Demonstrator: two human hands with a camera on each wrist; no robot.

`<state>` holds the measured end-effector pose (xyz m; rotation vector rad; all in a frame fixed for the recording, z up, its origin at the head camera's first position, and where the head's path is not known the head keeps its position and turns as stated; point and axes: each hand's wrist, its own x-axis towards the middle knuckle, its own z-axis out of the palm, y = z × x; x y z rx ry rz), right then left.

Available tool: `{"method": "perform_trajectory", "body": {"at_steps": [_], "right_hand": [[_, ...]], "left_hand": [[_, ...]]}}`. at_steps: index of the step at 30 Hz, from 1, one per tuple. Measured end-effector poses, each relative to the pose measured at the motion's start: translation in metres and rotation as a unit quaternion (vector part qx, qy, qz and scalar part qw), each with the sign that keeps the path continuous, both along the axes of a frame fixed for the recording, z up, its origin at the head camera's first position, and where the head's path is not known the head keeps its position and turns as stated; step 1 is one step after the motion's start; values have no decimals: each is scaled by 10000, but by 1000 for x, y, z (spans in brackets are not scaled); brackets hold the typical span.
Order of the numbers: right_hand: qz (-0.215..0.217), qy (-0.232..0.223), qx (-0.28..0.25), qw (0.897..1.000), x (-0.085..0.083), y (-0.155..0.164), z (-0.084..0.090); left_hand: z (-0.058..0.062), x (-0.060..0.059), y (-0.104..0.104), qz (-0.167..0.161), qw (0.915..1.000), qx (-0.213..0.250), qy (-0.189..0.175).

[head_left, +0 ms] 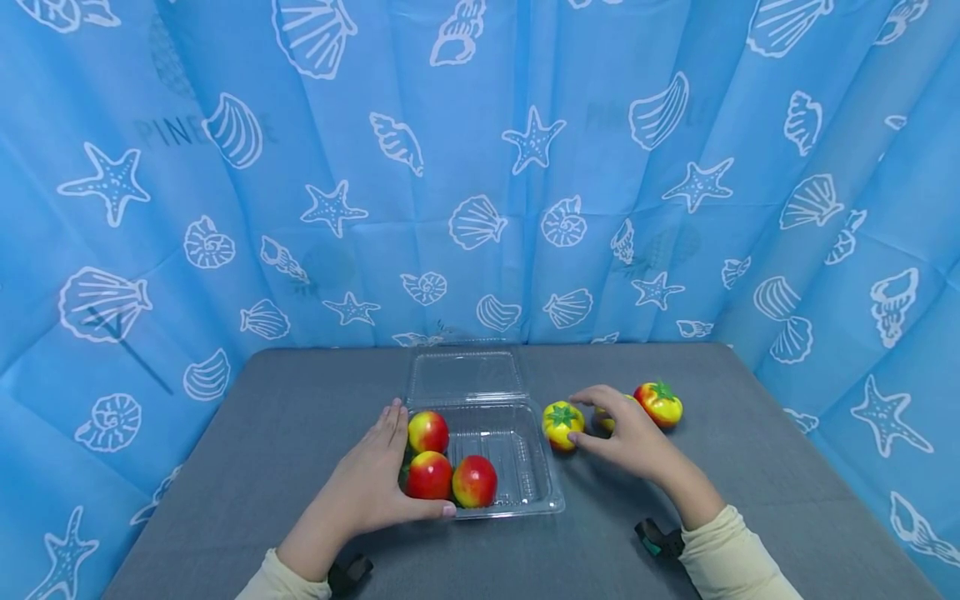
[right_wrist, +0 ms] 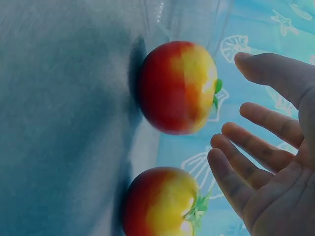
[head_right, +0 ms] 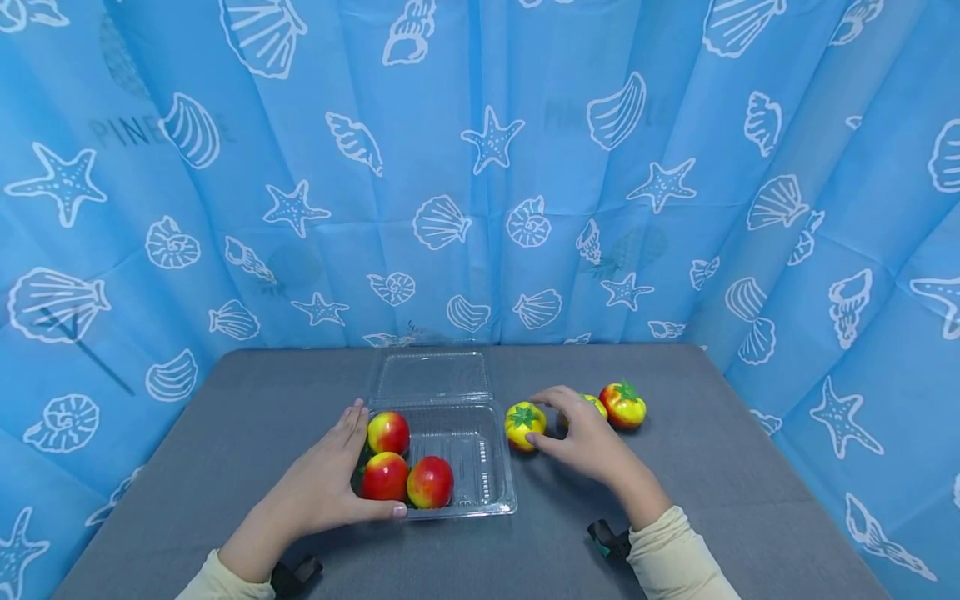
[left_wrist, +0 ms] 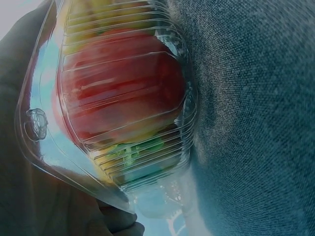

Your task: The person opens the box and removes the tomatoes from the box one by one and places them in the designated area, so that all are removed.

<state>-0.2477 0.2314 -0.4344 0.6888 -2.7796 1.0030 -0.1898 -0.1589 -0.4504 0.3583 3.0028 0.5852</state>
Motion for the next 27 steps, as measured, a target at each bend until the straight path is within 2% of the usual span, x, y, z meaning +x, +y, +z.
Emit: {"method": "perform_trajectory", "body": {"at_steps": [7, 15, 27], "right_hand": [[99, 17, -113, 9999, 9, -13, 7], [537, 138, -339, 9979, 24, -31, 9], [1067, -105, -295, 9938, 36, -51, 4]], "left_hand": [[-3, -2, 0, 22, 10000, 17, -32], [-3, -2, 0, 2, 10000, 57, -13], [-2, -1, 1, 18, 10000, -3, -33]]}}
